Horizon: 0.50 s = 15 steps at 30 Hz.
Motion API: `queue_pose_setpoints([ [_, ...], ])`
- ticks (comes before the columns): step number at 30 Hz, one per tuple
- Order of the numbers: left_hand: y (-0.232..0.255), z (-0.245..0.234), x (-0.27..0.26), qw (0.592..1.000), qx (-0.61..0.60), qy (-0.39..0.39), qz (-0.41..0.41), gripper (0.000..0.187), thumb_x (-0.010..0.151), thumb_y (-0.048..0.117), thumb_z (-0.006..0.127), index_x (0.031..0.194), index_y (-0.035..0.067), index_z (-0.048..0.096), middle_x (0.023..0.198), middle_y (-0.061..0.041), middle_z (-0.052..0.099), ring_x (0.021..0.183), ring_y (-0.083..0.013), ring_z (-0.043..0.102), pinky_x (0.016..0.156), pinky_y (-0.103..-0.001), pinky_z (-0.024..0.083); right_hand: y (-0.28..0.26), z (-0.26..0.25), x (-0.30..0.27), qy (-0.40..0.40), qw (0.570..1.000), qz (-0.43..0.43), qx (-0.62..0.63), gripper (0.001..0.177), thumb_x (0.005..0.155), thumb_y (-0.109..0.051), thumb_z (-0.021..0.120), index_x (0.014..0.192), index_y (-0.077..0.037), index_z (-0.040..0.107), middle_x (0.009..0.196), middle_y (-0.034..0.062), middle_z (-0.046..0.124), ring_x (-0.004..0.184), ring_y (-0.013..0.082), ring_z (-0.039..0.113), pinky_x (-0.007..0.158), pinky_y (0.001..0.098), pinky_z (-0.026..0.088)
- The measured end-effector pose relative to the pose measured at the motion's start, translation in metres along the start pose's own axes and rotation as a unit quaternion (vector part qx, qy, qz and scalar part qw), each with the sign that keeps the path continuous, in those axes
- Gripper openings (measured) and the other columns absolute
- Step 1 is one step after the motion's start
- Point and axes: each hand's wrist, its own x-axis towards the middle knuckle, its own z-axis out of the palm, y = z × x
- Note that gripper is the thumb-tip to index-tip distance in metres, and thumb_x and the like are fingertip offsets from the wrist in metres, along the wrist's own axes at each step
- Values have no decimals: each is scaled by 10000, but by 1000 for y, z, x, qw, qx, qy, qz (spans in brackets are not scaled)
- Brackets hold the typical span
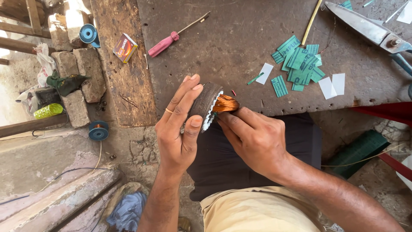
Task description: The person sits at a workbench and hand-winds enameled copper wire around a laminated motor core, looping the wire bundle through and around the core repeatedly. They insert small green insulating paper slips around the wound wire and press the windings into place, continuing to wind and tighten the coil.
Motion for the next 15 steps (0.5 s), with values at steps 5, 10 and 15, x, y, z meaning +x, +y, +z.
queue_pose_setpoints([
  [5,-2,-2,0,1000,-1,1,1,522,1174,460,479,1445,32,605,1483,-161,608,1466,-323,560,1239,-407,471,6,-10,-1,-30,1000,-4,0,249,862,-154,841,1060,-46,738,794,39,630,607,187,647,518,345,507],
  [10,-1,-3,2,1000,-6,-3,6,506,1173,442,476,1437,31,608,1525,-158,611,1460,-324,564,1235,-409,472,10,-16,6,-83,995,-35,-34,190,876,-167,817,955,-48,690,745,51,603,578,205,643,461,369,483],
  [15,-2,-4,1,1000,-10,-8,6,516,1170,454,484,1438,32,610,1477,-155,614,1463,-323,564,1237,-407,470,8,-21,12,-105,994,-28,-24,180,889,-166,795,884,-55,653,729,61,604,588,242,650,458,393,478],
])
